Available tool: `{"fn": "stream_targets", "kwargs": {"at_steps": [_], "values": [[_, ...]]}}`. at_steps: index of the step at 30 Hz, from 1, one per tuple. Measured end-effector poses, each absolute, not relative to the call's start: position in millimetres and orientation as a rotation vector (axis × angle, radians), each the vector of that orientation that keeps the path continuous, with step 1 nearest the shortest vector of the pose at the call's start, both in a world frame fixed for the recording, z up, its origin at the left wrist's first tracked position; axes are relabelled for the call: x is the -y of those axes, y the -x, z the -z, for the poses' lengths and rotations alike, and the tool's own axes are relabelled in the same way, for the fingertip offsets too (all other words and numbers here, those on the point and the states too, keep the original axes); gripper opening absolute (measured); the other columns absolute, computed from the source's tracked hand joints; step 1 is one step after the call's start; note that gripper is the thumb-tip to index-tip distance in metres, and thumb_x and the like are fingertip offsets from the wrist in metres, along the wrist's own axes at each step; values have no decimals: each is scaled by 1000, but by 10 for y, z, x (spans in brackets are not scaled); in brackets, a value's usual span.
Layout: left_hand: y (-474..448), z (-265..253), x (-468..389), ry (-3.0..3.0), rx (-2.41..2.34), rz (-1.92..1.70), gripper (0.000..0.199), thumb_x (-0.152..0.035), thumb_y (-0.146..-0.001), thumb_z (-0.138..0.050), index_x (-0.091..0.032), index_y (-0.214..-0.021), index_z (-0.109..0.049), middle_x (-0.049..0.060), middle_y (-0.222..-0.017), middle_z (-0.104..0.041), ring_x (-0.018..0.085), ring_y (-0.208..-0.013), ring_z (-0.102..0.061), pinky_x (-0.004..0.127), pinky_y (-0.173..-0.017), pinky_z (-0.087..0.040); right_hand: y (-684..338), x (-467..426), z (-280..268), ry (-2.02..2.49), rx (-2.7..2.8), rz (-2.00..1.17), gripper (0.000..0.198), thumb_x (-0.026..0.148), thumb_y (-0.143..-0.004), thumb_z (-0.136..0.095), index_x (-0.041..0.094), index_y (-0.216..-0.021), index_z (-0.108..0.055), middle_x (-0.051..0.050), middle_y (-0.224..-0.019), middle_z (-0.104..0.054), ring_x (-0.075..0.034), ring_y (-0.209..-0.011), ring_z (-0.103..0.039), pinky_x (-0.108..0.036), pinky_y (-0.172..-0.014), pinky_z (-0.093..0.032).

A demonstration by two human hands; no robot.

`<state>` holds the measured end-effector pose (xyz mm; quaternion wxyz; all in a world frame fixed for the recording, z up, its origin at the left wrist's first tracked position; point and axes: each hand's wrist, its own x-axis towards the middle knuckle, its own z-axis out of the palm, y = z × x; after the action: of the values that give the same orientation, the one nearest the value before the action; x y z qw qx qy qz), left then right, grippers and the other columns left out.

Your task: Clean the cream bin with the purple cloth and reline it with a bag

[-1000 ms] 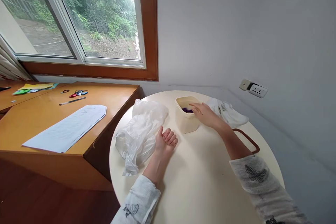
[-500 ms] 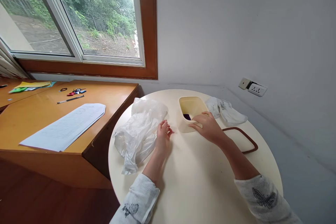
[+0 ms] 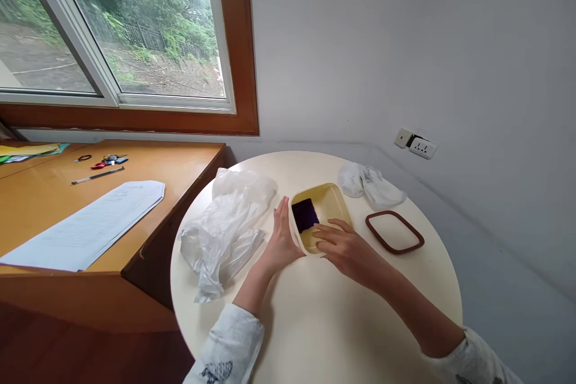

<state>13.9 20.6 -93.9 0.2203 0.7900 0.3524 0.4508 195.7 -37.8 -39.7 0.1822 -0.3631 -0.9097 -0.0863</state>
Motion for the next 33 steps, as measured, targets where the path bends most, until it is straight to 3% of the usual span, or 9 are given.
{"fn": "stream_targets", "kwargs": {"at_steps": [4,9,14,22,28,33], "values": [[-134,946,-222,-2402,-978,-1261,127,-46,-57,-75,-23,-137,20,20,-148,0,38,-136,-3,61,-107,-4,-1914,439,425,951,2615,373,22,4,-85,-41,16,-89,-60,-9,-126,-54,-19,-126,-39,-42,-106,-30],[-118,907,-194,-2405,-892,-1153,118,-40,-64,-71,-26,-137,19,18,-146,-16,32,-134,-20,57,-107,-16,-1892,508,491,936,2638,499,41,6,-87,-39,11,-127,-43,-10,-138,-40,-22,-132,-27,-46,-109,-25],[-134,883,-173,-2468,-899,-1067,112,-38,-65,-70,-20,-139,12,20,-145,-14,33,-136,-11,57,-108,-12,-1908,575,532,895,2698,465,49,-3,-83,-32,9,-130,-41,-10,-138,-40,-20,-133,-24,-44,-110,-25],[-157,874,-148,-2526,-827,-1072,110,-33,-68,-68,-21,-139,15,20,-148,-2,34,-137,-4,59,-107,-8,-2018,664,428,862,2757,333,51,-7,-79,-33,8,-126,-45,-8,-135,-45,-19,-134,-20,-44,-112,-22],[-165,867,-133,-2550,-809,-1061,111,-36,-65,-69,-20,-139,13,21,-144,-15,34,-134,-16,59,-108,-7,-2054,722,339,836,2790,330,53,-7,-79,-31,11,-127,-45,-7,-135,-46,-18,-134,-21,-44,-112,-22],[-180,860,-115,-2573,-836,-1078,107,-37,-64,-68,-17,-138,8,22,-139,-19,36,-134,-14,59,-107,-11,-2059,761,296,827,2805,390,53,-5,-80,-31,10,-128,-44,-7,-140,-38,-19,-135,-17,-45,-112,-21]]}}
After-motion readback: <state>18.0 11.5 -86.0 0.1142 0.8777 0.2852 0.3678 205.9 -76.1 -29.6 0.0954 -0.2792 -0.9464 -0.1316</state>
